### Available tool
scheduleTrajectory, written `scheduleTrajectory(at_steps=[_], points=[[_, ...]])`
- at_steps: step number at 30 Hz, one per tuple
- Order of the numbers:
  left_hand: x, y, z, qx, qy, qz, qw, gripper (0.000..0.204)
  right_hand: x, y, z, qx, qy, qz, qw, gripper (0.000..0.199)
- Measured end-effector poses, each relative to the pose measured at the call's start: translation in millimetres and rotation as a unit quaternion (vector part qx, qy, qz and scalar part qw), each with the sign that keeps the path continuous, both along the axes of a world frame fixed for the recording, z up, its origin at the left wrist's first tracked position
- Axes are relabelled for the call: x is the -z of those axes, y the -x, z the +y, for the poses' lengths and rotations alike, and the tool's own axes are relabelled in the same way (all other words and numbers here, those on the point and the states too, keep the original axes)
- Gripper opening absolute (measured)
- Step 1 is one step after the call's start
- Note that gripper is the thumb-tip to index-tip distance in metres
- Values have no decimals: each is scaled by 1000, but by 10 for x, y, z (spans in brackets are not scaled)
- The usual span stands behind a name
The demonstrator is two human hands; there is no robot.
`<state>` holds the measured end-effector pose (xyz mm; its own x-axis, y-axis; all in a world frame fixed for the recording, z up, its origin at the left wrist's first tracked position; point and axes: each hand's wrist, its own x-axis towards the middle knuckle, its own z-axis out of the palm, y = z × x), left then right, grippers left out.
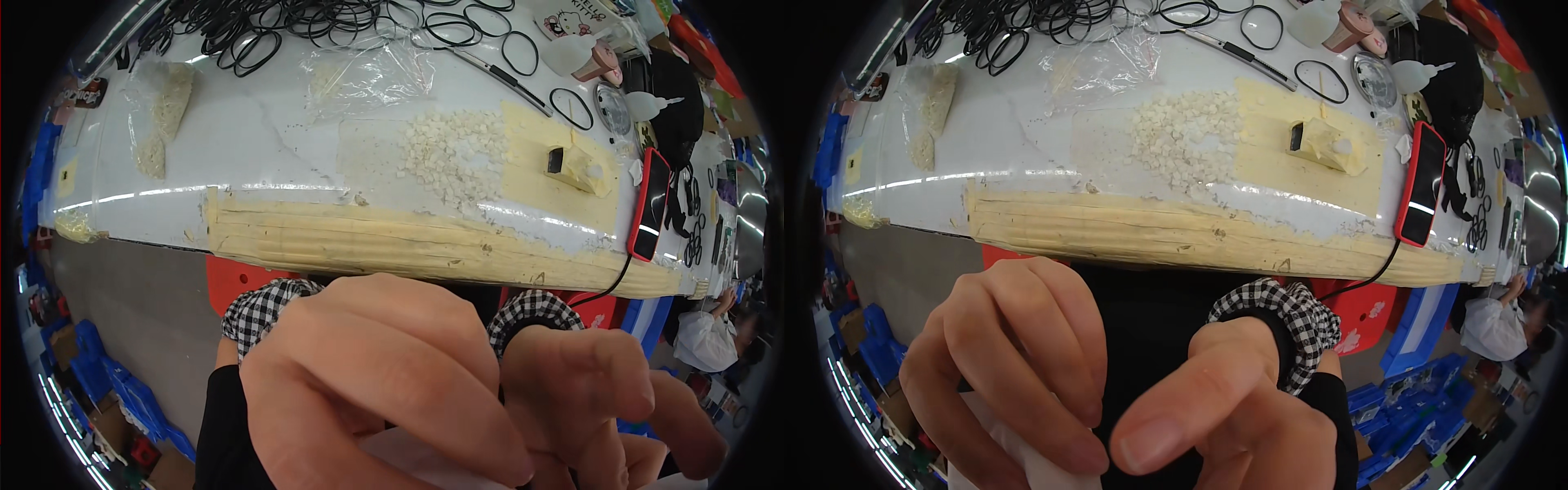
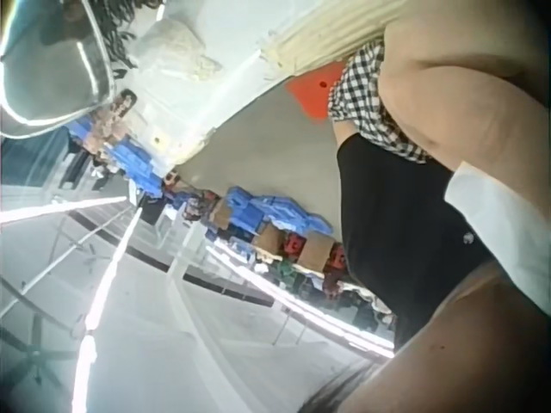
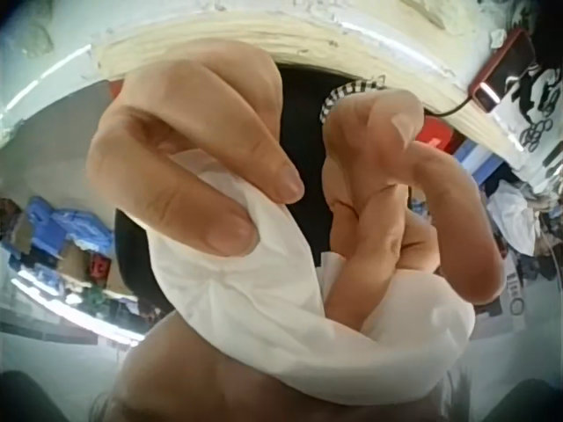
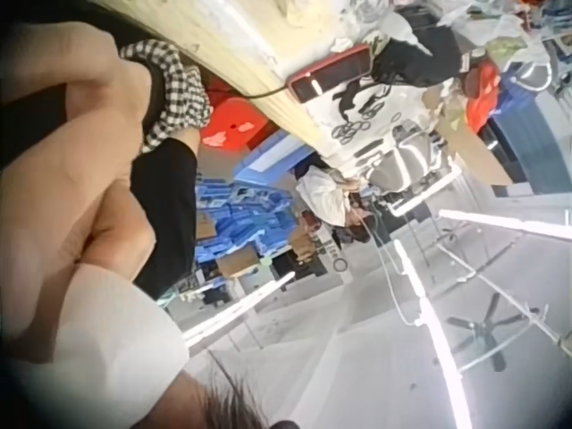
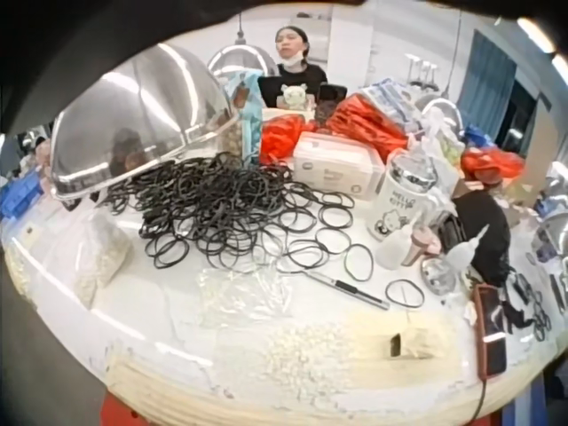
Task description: Assembling small plastic and metal components at a workbench, using tweezers to manipulate tiny parts.
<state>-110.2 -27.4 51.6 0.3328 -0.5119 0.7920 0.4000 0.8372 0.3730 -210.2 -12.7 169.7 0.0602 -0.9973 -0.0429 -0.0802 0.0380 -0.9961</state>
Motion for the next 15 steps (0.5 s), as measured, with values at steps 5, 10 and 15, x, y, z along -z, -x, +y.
scheduleTrajectory(at_steps=[5,10,15], points=[[31,32,4,-11,16,5,1000,9,84,220,-30,-120,-98,-100,983,14],[-364,-78,102,-24,-196,-88,976,13,771,-87,-421,-42,448,-382,807,14],[-473,259,391,-252,-414,-49,873,17,904,-60,-358,-69,458,-535,707,15]])
